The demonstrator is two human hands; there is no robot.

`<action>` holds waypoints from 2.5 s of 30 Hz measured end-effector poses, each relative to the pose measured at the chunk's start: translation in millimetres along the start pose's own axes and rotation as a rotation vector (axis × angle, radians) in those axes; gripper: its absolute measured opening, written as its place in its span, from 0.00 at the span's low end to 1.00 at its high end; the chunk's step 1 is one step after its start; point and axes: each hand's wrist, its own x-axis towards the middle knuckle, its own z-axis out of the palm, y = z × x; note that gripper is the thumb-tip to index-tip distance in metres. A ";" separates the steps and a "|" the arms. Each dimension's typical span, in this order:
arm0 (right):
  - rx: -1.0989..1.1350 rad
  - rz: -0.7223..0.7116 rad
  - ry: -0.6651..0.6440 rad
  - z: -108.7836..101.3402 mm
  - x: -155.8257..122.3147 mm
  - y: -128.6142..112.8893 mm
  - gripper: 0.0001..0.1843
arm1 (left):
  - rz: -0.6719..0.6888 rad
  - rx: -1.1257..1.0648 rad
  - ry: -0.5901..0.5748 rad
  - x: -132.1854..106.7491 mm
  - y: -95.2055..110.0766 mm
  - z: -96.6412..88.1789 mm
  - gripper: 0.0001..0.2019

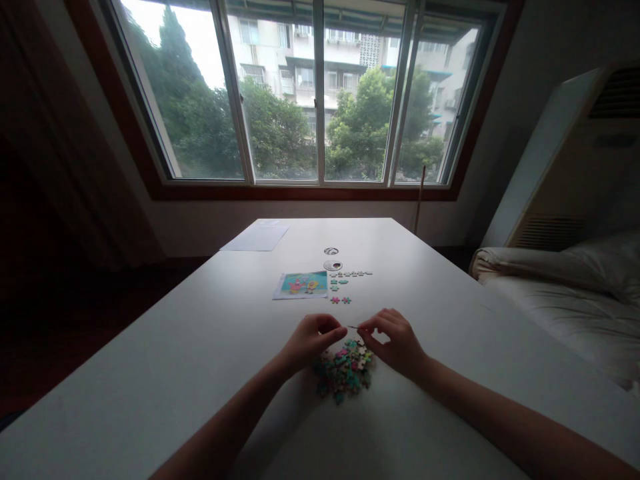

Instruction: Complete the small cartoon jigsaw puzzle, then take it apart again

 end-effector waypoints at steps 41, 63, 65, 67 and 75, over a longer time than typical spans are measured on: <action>-0.008 0.163 0.085 -3.1 0.3 38.4 0.13 | 0.105 0.410 0.038 4.6 -16.5 -12.0 0.10; 0.016 0.460 -0.351 50.9 68.8 103.6 0.16 | 0.139 0.435 0.063 3.2 -15.2 -22.0 0.10; 0.020 0.466 -0.367 60.4 72.3 110.0 0.16 | 0.135 0.435 0.067 3.0 -14.6 -23.2 0.10; 0.021 0.469 -0.388 67.5 73.6 114.7 0.16 | 0.128 0.438 0.070 2.8 -14.0 -24.1 0.10; 0.011 0.459 -0.422 77.6 74.5 117.5 0.13 | 0.117 0.436 0.068 2.9 -13.1 -23.9 0.10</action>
